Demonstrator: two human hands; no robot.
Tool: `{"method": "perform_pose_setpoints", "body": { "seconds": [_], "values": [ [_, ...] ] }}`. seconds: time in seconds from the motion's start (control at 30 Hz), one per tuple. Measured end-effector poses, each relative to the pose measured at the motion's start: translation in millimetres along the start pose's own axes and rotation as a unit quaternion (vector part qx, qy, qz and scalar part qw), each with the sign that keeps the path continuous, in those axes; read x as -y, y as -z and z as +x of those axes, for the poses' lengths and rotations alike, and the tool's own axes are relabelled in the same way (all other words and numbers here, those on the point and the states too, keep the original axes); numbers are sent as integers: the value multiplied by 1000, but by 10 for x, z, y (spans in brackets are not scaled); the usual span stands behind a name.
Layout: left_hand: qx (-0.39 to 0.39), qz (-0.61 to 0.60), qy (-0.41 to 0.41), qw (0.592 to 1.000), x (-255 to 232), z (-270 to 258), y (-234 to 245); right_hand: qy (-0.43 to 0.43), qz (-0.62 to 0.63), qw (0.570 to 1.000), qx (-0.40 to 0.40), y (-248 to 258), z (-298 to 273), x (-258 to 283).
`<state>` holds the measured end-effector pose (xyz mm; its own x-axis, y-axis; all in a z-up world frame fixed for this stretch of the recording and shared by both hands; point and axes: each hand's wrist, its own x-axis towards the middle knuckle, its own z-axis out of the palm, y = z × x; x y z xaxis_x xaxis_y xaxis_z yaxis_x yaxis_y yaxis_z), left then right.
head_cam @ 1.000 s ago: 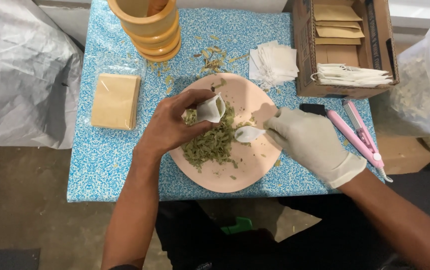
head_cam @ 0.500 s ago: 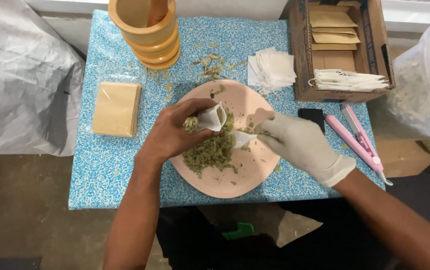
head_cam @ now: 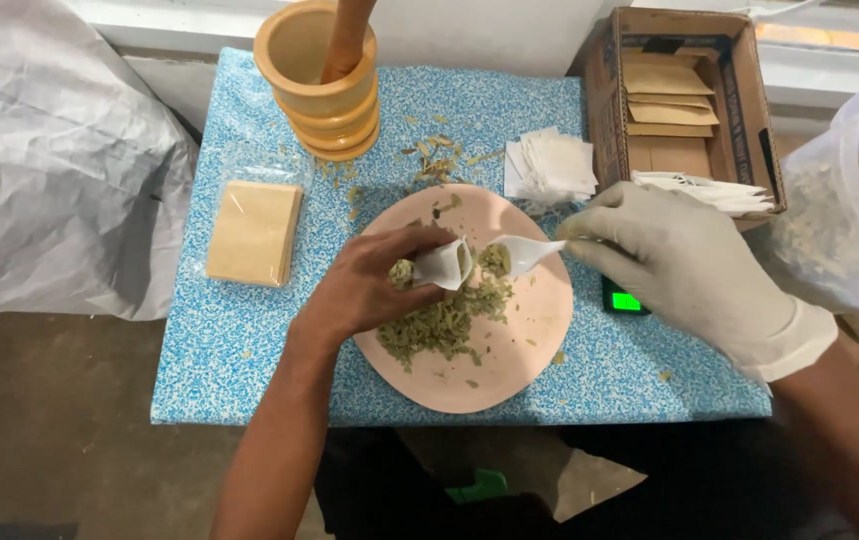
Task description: Filling small tea bags with loose tea leaves using a spoon and sealing them with a hand-held heat sealer.
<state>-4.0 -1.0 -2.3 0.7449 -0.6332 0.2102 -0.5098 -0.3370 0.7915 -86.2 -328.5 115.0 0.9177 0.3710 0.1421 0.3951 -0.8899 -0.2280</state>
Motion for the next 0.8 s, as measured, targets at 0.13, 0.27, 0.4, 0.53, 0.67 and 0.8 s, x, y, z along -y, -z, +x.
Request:
{"method": "perform_pose_setpoints", "body": {
  "seconds": [0.13,0.27,0.4,0.53,0.67,0.8],
  "values": [
    [19,5,28,999,-3,22,-1,7,-39,999,18,-20,142,66],
    [31,6,39,999,7,25,9,56,-142,988,-4,-67,221,108],
    [25,7,1,1000,51,15,-11,79,-229,970,-29,-83,256,192],
    [37,8,1,999,62,10,-10,102,-300,947,-57,-90,215,253],
    [6,5,-49,999,92,1,-33,68,-357,932,-17,-54,202,381],
    [-10,-1,-35,999,103,8,-35,85,-278,953,-88,-14,167,357]
  ]
}}
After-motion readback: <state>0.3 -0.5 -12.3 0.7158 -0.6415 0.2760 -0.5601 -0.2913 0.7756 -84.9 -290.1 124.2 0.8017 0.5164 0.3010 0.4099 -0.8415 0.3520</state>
